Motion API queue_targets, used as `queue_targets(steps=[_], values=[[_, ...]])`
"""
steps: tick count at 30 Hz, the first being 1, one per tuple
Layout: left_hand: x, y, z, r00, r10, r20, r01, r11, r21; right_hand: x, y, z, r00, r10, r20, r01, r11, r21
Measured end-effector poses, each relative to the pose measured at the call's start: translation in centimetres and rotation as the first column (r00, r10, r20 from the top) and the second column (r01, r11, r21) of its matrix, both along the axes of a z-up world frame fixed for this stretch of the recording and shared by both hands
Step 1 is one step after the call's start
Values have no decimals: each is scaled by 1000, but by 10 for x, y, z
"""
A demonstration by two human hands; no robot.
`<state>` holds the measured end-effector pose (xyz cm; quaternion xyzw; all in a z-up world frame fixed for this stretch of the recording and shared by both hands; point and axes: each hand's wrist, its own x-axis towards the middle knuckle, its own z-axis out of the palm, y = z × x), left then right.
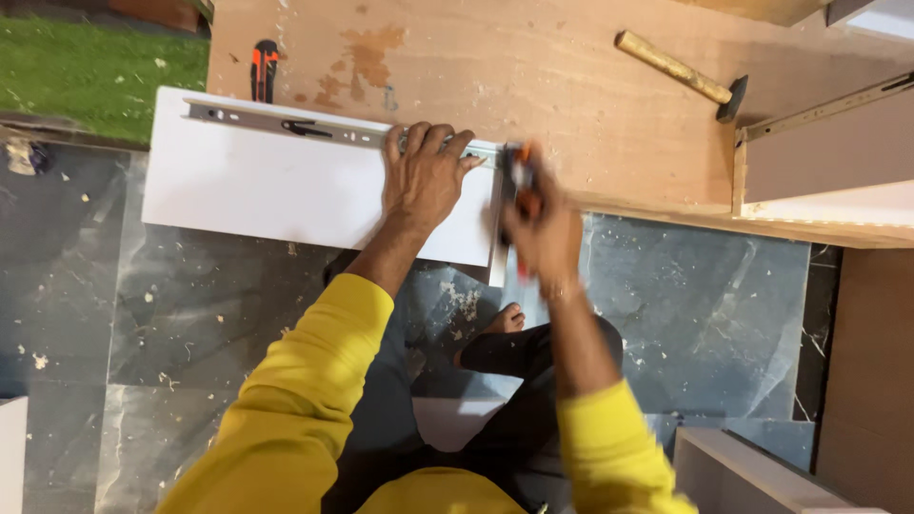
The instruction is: The person assembles a wooden drawer by attaching a metal slide to the side panel using a small tool, then uses a sanding block to smooth the surfaces and edges of the white-painted drawer components.
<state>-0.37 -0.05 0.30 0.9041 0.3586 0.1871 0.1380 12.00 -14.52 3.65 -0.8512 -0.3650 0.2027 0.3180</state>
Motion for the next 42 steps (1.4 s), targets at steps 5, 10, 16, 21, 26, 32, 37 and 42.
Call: queue_targets(steps=[5,10,16,21,26,32,37,42], values=[[1,-2,-5,1000,4,3,-4,1000,4,-100,-119,24,996,61,68,-76,968,238],[2,3,-3,1000,6,-3,-6,998,61,-25,-36,0,999,-12,-35,13,1000,21],[0,-1,4,1000,1,2,-1,1000,14,28,46,3,984,43,174,-95,949,299],[0,0,-1,1000,2,-13,-1,999,42,-68,-82,17,998,29,46,-34,992,120],[2,0,-3,1000,8,-9,-8,1000,13,-81,-94,25,996,52,68,-64,982,176],[0,-1,2,1000,5,-10,-5,1000,2,23,48,6,991,18,134,-49,971,234],[2,5,5,1000,13,-7,-13,1000,25,-3,9,12,1000,-21,-2,22,999,38],[2,0,-3,999,12,-37,-12,1000,-7,-85,-101,19,980,60,191,-100,973,206]])
